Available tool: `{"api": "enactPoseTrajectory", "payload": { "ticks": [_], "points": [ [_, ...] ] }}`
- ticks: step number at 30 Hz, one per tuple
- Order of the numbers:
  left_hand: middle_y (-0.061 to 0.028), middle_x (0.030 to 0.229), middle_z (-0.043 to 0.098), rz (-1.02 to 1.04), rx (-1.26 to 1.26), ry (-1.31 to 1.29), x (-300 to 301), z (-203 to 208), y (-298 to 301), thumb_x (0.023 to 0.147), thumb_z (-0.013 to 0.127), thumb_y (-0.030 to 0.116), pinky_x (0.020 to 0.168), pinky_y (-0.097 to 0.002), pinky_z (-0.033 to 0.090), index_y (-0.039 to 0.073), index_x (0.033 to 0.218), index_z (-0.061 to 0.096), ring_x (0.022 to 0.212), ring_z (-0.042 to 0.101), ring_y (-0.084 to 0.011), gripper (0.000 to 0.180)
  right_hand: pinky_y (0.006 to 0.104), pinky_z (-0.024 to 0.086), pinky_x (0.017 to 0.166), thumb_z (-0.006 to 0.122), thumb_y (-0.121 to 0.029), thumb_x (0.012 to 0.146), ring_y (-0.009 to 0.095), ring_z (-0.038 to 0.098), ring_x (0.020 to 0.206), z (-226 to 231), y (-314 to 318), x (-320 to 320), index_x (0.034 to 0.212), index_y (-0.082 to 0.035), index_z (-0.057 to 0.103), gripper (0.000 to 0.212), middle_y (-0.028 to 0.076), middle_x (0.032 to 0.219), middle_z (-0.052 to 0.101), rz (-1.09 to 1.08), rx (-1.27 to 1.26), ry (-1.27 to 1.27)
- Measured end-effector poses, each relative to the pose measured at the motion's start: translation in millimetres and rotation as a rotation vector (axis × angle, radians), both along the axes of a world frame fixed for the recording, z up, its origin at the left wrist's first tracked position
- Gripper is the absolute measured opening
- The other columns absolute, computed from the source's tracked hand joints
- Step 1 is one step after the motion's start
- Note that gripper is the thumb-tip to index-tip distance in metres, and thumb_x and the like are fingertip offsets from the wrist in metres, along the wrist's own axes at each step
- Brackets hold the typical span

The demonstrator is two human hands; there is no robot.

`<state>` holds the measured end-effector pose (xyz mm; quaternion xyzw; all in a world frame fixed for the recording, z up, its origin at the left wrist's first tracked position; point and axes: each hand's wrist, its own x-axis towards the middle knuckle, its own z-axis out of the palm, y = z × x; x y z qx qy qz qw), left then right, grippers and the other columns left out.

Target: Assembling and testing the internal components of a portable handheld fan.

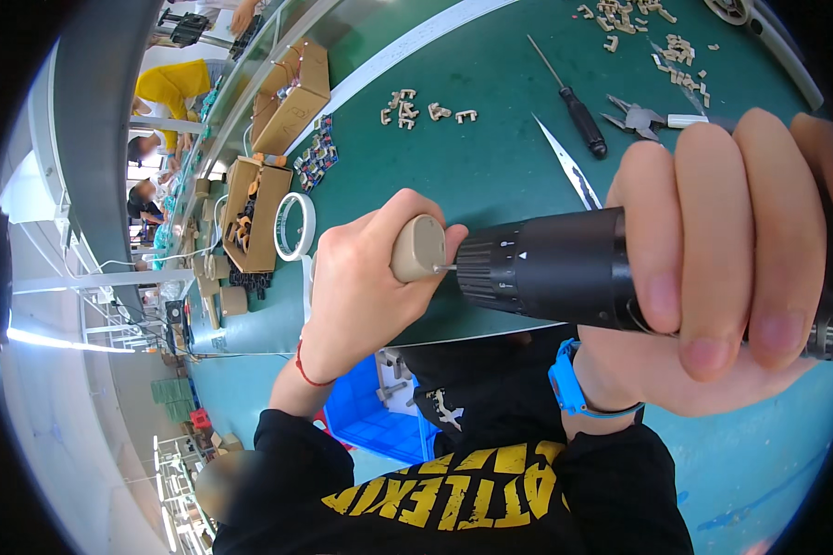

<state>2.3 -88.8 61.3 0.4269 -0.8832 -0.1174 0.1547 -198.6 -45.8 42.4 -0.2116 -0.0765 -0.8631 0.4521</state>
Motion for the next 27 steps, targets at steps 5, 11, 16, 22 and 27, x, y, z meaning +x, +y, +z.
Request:
{"api": "enactPoseTrajectory", "payload": {
  "ticks": [5,11,16,22,27],
  "points": [
    [-0.0106,0.067,0.061,0.022,-0.017,-0.024,1,-2,-3,0.077,0.075,0.016,0.052,-0.0325,0.047,0.006,0.083,0.056,0.059,0.062,-0.0280,0.022,0.0232,0.047,0.057,0.047,-0.035,0.093,0.010,0.055,0.051,6,-5,18,0.100,-0.004,0.049,0.031,0.001,0.064,0.054,-0.037,0.003,-0.015],
    [-0.0093,0.072,0.064,-0.007,0.049,0.075,4,2,-3,0.075,0.075,0.011,0.057,-0.0305,0.049,0.007,0.090,0.060,0.063,0.064,-0.0272,0.021,0.0246,0.043,0.064,0.051,-0.045,0.091,0.011,0.053,0.057,5,-10,27,0.102,-0.006,0.048,0.041,0.000,0.069,0.052,-0.136,0.000,-0.013],
    [-0.0098,0.076,0.066,-0.070,0.104,0.183,0,7,-3,0.074,0.074,0.006,0.063,-0.0284,0.051,0.007,0.095,0.064,0.068,0.066,-0.0261,0.023,0.0251,0.039,0.064,0.051,-0.051,0.090,0.010,0.048,0.062,-10,-18,17,0.107,-0.005,0.047,0.050,0.002,0.075,0.049,-0.097,-0.097,0.266],
    [-0.0113,0.076,0.066,-0.067,0.045,0.112,-1,-1,-12,0.073,0.074,0.008,0.062,-0.0296,0.051,0.007,0.091,0.065,0.068,0.066,-0.0270,0.020,0.0256,0.037,0.063,0.052,-0.052,0.089,0.011,0.046,0.061,-7,-16,16,0.110,-0.003,0.047,0.054,0.002,0.075,0.047,-0.144,-0.050,0.249],
    [-0.0117,0.075,0.066,-0.072,0.046,0.141,-5,1,-12,0.073,0.073,0.008,0.060,-0.0309,0.050,0.007,0.087,0.064,0.066,0.065,-0.0279,0.017,0.0251,0.035,0.061,0.049,-0.055,0.088,0.010,0.044,0.059,-6,-18,21,0.108,-0.002,0.048,0.056,0.001,0.074,0.046,-0.162,0.000,0.207]
  ]
}}
